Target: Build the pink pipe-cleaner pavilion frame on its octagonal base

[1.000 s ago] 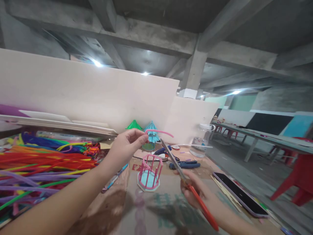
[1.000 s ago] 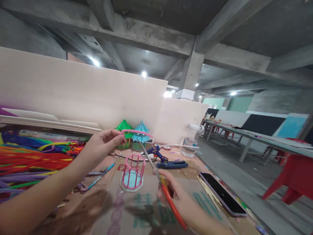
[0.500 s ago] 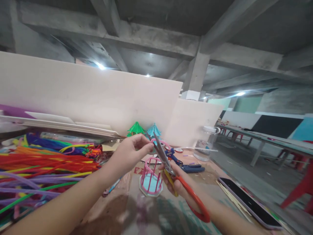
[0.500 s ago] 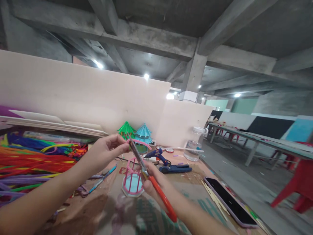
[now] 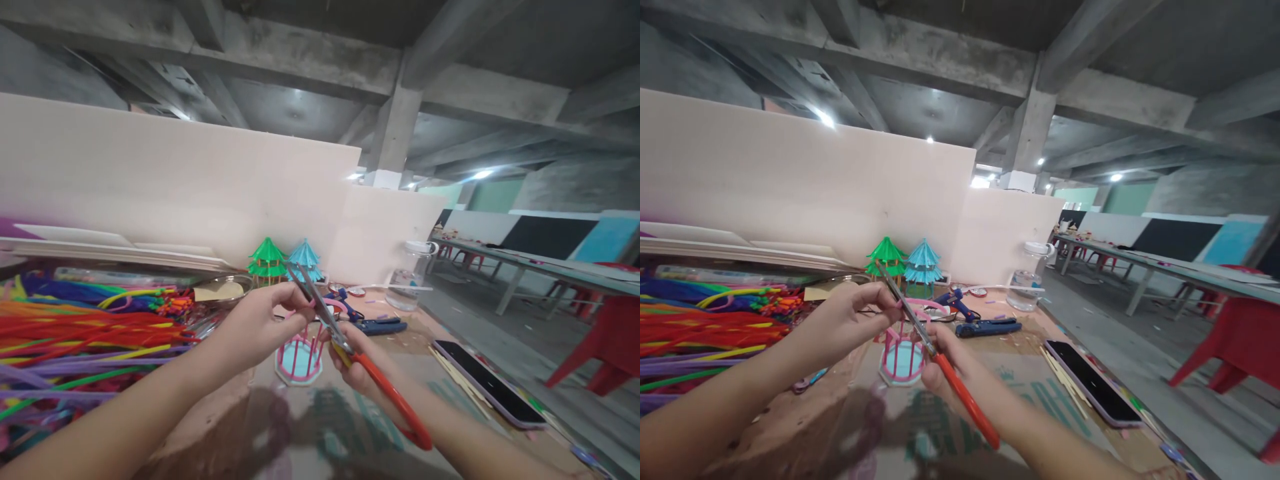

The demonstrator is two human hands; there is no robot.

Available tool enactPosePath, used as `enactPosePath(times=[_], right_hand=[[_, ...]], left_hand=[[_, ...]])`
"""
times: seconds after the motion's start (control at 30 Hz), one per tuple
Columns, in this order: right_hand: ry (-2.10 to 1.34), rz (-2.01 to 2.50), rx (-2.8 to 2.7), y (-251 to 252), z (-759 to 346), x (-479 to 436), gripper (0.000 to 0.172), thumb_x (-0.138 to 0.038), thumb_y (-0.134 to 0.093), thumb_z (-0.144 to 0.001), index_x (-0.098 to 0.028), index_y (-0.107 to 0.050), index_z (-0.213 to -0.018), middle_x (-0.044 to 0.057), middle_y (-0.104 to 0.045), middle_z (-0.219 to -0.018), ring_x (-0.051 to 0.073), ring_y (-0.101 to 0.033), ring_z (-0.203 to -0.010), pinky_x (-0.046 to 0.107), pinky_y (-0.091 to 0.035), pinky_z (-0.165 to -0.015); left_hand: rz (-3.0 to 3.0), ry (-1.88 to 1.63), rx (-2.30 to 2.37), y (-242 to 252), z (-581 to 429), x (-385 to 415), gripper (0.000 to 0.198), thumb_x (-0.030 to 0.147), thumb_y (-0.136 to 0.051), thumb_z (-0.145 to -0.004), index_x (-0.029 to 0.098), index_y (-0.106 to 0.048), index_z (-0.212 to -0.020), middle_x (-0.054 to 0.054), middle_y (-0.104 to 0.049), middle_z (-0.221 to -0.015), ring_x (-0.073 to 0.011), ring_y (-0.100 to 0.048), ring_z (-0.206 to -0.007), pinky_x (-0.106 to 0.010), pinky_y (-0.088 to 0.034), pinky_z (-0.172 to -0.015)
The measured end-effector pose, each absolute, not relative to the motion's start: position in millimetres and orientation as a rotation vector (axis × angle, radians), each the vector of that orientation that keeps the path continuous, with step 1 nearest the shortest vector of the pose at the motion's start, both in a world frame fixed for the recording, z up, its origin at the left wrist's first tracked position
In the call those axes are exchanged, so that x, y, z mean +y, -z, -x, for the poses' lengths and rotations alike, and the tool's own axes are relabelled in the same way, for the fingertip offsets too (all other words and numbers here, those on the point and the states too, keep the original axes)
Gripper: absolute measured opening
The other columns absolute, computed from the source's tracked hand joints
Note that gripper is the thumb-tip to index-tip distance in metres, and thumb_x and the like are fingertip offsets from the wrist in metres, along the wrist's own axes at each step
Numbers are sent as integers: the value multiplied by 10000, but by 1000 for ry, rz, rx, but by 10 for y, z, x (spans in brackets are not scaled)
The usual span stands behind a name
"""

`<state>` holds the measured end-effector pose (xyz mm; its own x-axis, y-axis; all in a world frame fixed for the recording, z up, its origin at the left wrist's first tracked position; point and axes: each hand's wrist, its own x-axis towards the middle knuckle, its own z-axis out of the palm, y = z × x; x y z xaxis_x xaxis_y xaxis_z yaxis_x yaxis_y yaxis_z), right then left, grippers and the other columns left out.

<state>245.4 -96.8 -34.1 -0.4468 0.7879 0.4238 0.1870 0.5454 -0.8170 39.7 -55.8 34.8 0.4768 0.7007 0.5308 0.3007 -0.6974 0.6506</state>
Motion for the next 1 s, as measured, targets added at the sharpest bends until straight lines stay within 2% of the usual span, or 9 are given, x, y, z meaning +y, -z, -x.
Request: enactPosePath(times=[0.13, 0.33, 0.5, 0.67, 0.87, 1.0], right_hand=[[-892, 803, -1873, 289, -2423, -1027, 640, -761, -457, -802, -248, -516, -1181, 27, -515, -926, 160, -472, -811, 278, -422, -742], [-775, 960, -1834, 255, -2434, -981, 668, -746, -578, -731, -205, -553, -1121, 15, -536, -842, 146, -432, -693, 273, -388, -644], [-681, 1165, -1814, 217, -2452, -952, 563, -617, -653, -724, -198, -567, -1090, -37, -473, -684, 131, -400, -609, 250, -342, -573], [-487, 1208, -1815, 247, -2505, -866, 416, -501, -688, -712, -198, -604, -985, -46, -474, -657, 128, -415, -598, 245, -344, -570], [-179, 1352, -1890, 186, -2816, -602, 314, -435, -578, -828, -162, -626, -976, 14, -605, -762, 166, -525, -691, 263, -384, -629], [-144, 1683, -2085, 151, -3012, -540, 289, -442, -579, -847, -176, -657, -928, 49, -674, -804, 193, -593, -706, 261, -382, -609]], left_hand=[[-2294, -1151, 819, -350, -399, -554, 100, 261, -560, -767, 204, -631, -725, 1, -691, -752, -165, -623, -729, -249, -489, -654], [-2338, -1149, 843, -384, -418, -559, 195, 356, -562, -805, 209, -627, -695, 0, -690, -713, -165, -618, -675, -251, -481, -638], [-2472, -1198, 927, -358, -425, -534, 223, 390, -548, -819, 216, -671, -757, -21, -709, -750, -193, -637, -740, -275, -471, -701], [-2581, -1240, 956, -313, -412, -475, 223, 375, -523, -831, 220, -676, -780, -37, -726, -816, -212, -643, -811, -295, -458, -756], [-2513, -1289, 1079, -382, -325, -391, 264, 444, -531, -830, 215, -646, -768, -25, -725, -831, -209, -650, -794, -280, -448, -723], [-2491, -1316, 1184, -467, -277, -413, 293, 480, -537, -808, 215, -651, -754, -24, -727, -797, -208, -644, -748, -277, -446, -697]])
